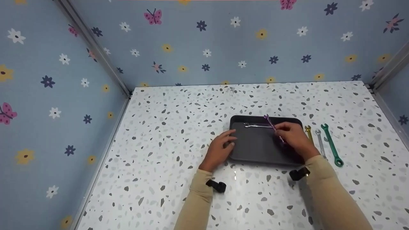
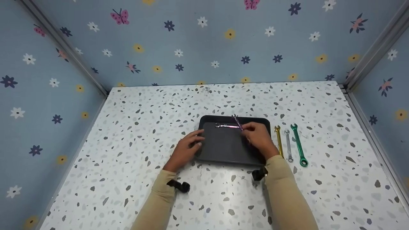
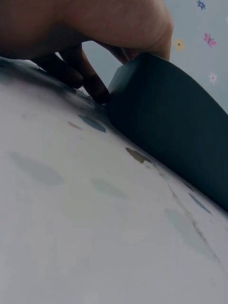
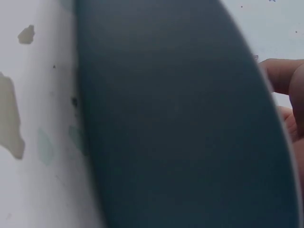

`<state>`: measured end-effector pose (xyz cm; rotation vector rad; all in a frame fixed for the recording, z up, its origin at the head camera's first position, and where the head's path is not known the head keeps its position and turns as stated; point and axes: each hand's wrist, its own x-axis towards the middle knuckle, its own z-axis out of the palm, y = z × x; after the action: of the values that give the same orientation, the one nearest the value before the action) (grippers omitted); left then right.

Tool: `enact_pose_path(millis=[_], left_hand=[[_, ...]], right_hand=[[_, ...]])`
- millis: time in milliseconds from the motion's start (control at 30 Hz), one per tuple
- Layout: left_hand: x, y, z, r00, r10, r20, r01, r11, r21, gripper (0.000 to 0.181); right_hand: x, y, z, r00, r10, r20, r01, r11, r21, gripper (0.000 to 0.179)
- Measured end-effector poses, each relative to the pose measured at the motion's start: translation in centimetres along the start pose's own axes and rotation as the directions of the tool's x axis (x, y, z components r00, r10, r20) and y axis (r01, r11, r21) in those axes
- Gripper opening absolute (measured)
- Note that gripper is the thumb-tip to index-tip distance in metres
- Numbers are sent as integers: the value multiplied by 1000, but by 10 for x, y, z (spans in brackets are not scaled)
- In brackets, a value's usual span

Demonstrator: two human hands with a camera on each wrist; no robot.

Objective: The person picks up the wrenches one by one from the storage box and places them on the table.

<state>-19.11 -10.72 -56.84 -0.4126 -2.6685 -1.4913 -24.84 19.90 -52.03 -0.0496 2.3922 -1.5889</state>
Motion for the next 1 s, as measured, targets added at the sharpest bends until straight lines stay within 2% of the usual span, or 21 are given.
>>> enact_pose_path(millis=[233, 533, 800, 1000], left_hand=[[0, -1, 1, 1000, 1, -6, -1, 1000, -10, 26], [0, -1, 1, 1000, 5, -3, -5, 1000, -3, 26], [-1, -2, 0, 999, 34, 8, -34, 999, -4, 26], [-1, -1, 0, 1000, 27, 5, -27, 1000, -1, 27]], right_hand=[[-4, 1, -2, 1000, -17, 7, 17, 1000, 21, 30], [-9, 1, -7, 999, -20, -28, 19, 999, -34, 30], [-14, -2, -11, 1000, -14, 2, 13, 993, 119, 36], [-16, -4, -13, 1000, -12, -15, 13, 995, 100, 31]])
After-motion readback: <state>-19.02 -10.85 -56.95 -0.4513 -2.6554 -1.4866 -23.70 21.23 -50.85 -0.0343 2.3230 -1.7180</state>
